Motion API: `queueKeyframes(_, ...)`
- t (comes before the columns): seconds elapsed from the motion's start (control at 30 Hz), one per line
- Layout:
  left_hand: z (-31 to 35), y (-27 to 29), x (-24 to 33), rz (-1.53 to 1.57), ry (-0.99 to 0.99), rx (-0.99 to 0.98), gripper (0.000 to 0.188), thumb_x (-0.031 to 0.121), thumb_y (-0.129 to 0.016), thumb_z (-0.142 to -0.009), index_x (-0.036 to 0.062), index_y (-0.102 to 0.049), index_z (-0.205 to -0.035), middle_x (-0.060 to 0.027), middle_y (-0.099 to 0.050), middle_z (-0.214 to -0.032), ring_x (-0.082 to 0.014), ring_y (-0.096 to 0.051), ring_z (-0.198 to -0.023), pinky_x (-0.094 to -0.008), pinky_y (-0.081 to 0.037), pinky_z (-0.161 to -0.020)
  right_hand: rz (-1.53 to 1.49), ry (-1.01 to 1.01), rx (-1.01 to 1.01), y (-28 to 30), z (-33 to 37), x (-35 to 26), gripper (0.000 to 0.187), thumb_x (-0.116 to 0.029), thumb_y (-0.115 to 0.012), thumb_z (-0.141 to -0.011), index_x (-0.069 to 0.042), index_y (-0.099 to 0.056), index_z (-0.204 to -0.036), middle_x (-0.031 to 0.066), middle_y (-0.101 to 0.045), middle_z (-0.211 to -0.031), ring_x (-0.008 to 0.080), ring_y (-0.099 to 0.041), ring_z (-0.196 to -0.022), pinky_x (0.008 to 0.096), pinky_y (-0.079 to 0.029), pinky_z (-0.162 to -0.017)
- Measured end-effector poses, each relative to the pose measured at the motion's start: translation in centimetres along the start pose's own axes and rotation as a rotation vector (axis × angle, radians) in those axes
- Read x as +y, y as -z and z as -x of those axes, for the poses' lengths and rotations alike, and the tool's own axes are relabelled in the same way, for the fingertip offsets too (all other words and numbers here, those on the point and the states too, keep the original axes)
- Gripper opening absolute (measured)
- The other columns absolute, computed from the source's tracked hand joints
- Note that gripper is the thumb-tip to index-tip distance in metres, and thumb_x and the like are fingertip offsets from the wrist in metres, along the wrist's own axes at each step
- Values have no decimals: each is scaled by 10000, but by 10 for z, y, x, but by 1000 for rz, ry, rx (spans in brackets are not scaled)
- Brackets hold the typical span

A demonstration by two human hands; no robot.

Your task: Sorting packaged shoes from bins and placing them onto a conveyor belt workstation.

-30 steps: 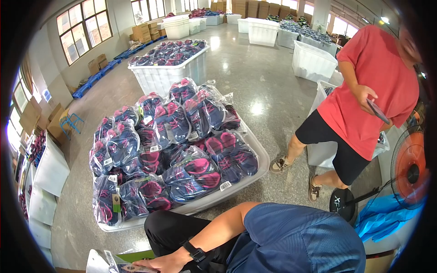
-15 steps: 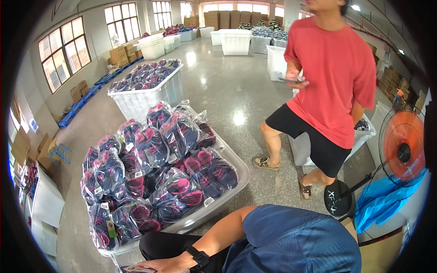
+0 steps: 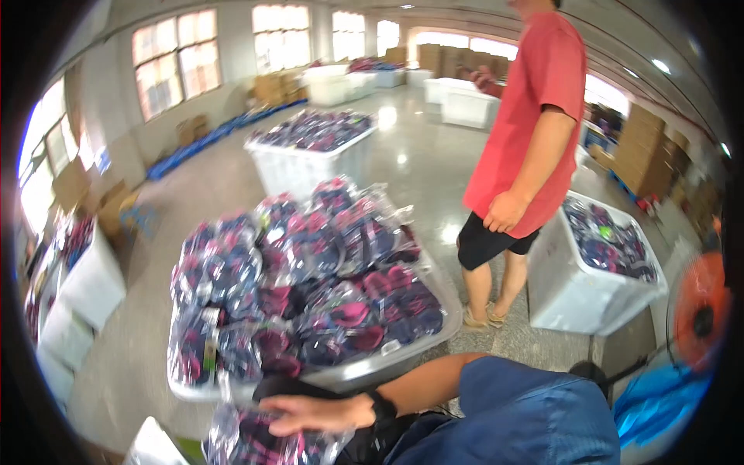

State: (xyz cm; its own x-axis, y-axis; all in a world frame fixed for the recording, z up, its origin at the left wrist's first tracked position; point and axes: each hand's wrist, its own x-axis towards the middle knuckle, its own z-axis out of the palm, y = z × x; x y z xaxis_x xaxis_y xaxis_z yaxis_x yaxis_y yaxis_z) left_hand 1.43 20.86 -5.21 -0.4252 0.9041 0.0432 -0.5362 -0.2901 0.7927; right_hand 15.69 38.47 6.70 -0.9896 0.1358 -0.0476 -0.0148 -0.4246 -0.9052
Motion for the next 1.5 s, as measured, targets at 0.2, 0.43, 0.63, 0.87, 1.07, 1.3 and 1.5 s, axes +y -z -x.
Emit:
queueKeyframes(0.2,81,-36,46,-184,100,26,921,687,-336,-1019,-79,-365,-1529,-172,-614,-1264,-262,-597,-1163,-408,-479,-995,-178,91,71,35,46,-84,607,-275,-681,-953,-29,-462,-1462,103,-522,-1438,192,-528,-1305,355,-428,-1091)
queueKeyframes(0.43,102,1,55,-287,106,306,691,537,-408,-1068,-23,-493,-1462,-90,-651,-1180,-181,-626,-1037,-325,-494,-928,132,215,391,37,19,-127,570,-355,-568,-1010,-23,-471,-1463,132,-630,-1344,243,-657,-1182,418,-539,-997)
queueKeyframes(0.63,101,2,55,-277,82,299,609,469,-425,-1088,-13,-510,-1450,-78,-650,-1161,-166,-624,-1034,-313,-494,-915,-231,289,399,109,-82,-76,432,-340,-590,-1030,-54,-526,-1347,147,-665,-1232,256,-694,-1057,434,-600,-864)
queueKeyframes(0.87,110,3,65,-353,63,328,500,368,-478,-1091,7,-546,-1429,-57,-642,-1143,-149,-608,-1016,-299,-483,-904,977,-264,466,127,-110,-70,569,-493,-709,-928,42,-683,-1118,119,-742,-952,157,-712,-787,331,-571,-662)
queueKeyframes(1.07,107,7,62,-417,96,338,507,390,-445,-1099,11,-552,-1420,-65,-647,-1148,-164,-617,-1026,-317,-487,-924,1673,519,350,114,-148,-98,440,-391,-717,-912,-81,-706,-1224,167,-684,-1241,297,-669,-1105,398,-518,-933)
queueKeyframes(1.3,100,9,56,-465,107,367,439,300,-488,-1095,6,-556,-1413,-59,-638,-1139,-153,-593,-1034,-314,-484,-933,1853,565,63,136,-207,-55,402,-409,-658,-930,-209,-719,-1273,129,-554,-1469,430,-469,-1355,499,-396,-1131)
queueKeyframes(1.5,108,17,63,-561,78,445,404,255,-502,-1091,-2,-576,-1394,-68,-660,-1151,-150,-611,-1062,-319,-496,-974,1682,526,11,126,-212,-30,407,-299,-511,-997,-195,-671,-1357,131,-460,-1556,396,-365,-1441,478,-252,-1214)
